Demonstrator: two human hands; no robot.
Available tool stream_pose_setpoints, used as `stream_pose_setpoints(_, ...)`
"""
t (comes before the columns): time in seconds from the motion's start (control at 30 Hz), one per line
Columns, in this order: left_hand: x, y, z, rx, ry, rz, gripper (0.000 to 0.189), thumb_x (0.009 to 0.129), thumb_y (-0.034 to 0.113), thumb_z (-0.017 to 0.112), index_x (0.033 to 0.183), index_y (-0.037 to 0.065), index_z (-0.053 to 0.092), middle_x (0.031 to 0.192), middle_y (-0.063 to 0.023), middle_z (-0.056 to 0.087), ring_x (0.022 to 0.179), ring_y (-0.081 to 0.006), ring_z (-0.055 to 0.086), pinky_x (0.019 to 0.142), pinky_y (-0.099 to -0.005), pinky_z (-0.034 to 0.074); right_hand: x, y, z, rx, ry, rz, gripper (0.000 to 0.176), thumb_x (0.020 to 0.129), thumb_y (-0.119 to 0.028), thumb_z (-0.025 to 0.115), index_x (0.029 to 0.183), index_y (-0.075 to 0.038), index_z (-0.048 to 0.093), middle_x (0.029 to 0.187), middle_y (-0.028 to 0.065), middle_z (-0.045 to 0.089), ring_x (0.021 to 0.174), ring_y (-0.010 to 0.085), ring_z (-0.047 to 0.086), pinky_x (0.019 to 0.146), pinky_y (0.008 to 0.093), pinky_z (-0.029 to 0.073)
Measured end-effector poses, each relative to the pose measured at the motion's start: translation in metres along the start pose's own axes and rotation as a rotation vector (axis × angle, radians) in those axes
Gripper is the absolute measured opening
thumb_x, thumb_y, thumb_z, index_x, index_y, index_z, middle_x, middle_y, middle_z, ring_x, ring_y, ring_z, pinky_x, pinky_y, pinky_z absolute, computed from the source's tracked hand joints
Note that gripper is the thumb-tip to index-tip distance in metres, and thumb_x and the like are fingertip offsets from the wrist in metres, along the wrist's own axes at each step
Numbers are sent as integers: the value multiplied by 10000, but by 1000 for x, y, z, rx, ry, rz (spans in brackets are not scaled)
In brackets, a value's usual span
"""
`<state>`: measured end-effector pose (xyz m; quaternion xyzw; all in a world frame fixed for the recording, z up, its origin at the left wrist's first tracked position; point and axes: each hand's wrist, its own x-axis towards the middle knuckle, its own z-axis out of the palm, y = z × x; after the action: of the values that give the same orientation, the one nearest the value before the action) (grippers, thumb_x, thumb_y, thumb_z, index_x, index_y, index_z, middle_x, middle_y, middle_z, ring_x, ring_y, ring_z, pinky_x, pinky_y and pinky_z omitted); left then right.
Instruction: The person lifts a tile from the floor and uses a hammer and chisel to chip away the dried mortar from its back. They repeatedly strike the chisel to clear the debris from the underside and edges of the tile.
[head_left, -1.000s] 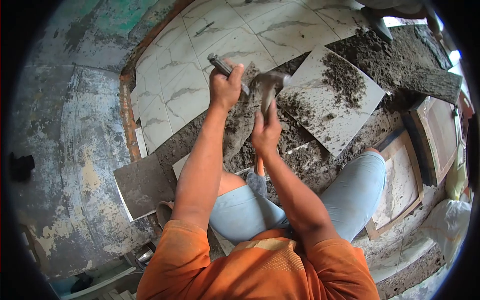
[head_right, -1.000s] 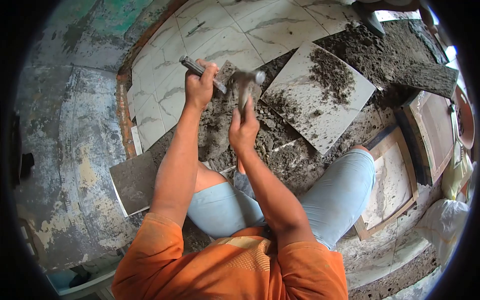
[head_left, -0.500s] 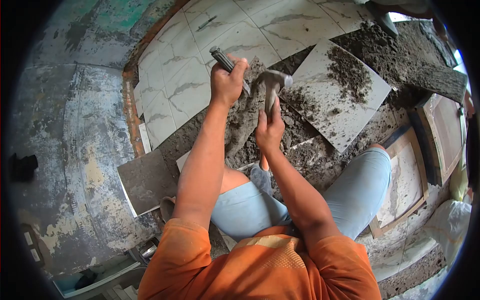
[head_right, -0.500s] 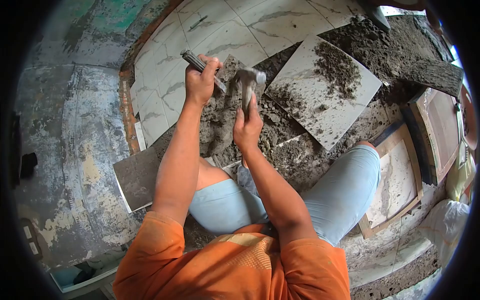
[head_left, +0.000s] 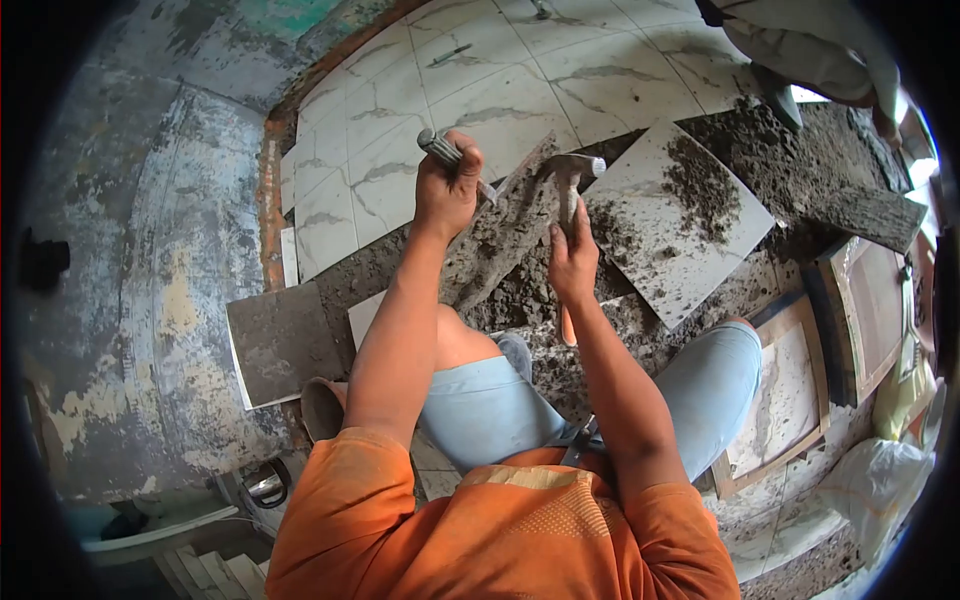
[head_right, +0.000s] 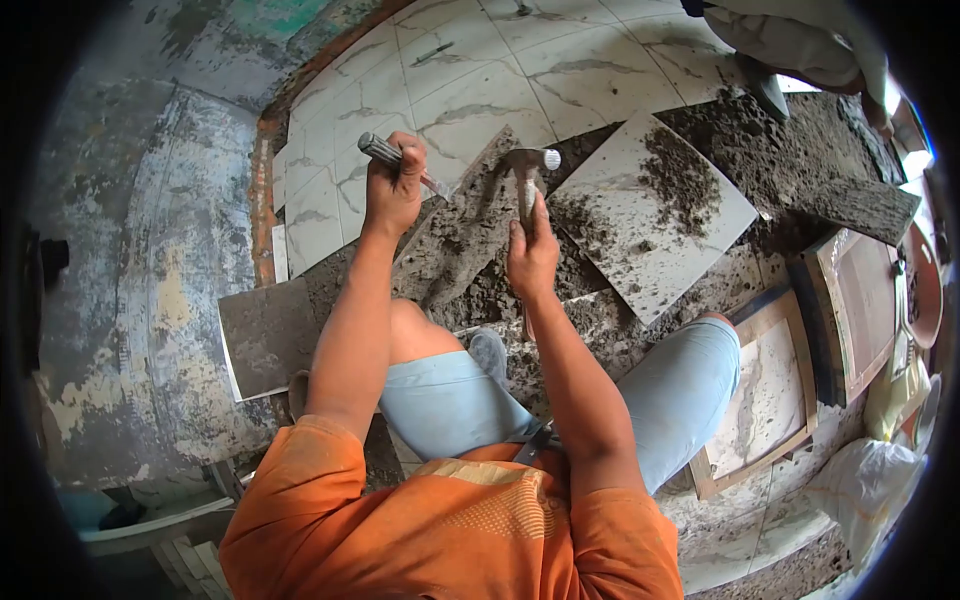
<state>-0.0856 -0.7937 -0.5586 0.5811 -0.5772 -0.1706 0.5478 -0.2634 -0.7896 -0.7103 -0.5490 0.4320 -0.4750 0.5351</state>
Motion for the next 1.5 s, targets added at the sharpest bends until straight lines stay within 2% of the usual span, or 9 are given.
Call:
stream_pose_setpoints(0.33,-49,44,-26,335,-176,147,385,862,394,820,907,42,669,820,-74,642,724,-200,627,655,-314,503,8,-1,-8,145,-70,27,581,1005,-16,606,1557,-65,434,1292,145,673,1102,152,625,962,288,490)
stream_pose_setpoints(0.5,-57,49,-28,350,-216,94,354,843,347,849,926,46,685,904,-71,665,766,-215,660,691,-354,540,-7,-35,-33,242,-94,142,568,1012,-38,607,1548,-25,421,954,10,637,724,58,568,618,239,493)
stream_pose_setpoints(0.73,-57,43,-20,454,-331,82,286,904,286,787,885,38,646,1069,-90,676,821,-282,690,715,-389,554,-69,-102,-112,322,-316,122,425,982,-102,662,1356,27,506,883,25,625,614,84,564,520,226,462)
stream_pose_setpoints(0.93,-65,38,6,726,-261,327,335,888,421,758,791,126,633,928,-58,620,860,-240,639,699,-388,553,-109,-110,-167,104,-476,-93,654,991,-365,690,1449,46,470,837,37,600,597,93,551,499,228,449)
stream_pose_setpoints(1.0,-72,37,26,939,-241,329,349,882,449,736,777,129,644,955,-50,618,869,-232,636,685,-377,541,-126,-91,-192,52,-471,203,667,1019,-417,630,1478,35,456,854,28,593,611,95,538,519,222,424)
stream_pose_setpoints(1.17,-80,39,36,920,-149,254,338,849,464,740,780,137,681,1085,-75,629,1203,-293,541,1006,-471,432,-141,-106,-176,-217,-449,-238,548,1056,-486,524,1300,4,548,757,52,560,599,109,516,525,244,397)
stream_pose_setpoints(1.4,-67,0,26,625,-221,328,389,902,433,728,762,76,661,980,-82,605,1064,-274,589,824,-413,580,-139,-144,-131,-95,-429,-10,600,1011,-562,489,1098,31,520,756,63,545,614,148,537,556,279,451)
stream_pose_setpoints(1.47,-66,-3,23,555,-256,394,403,915,441,714,768,70,662,953,-86,604,1020,-264,595,791,-398,590,-136,-123,-137,-150,-390,-118,576,948,-527,700,1149,-2,575,869,50,648,667,157,603,570,319,475)
stream_pose_setpoints(1.5,-67,-3,21,552,-265,420,420,909,456,717,748,75,641,926,-71,577,972,-246,580,773,-395,568,-140,-115,-138,-142,-330,-98,555,951,-543,686,1086,-12,595,702,53,620,583,183,602,521,315,462)
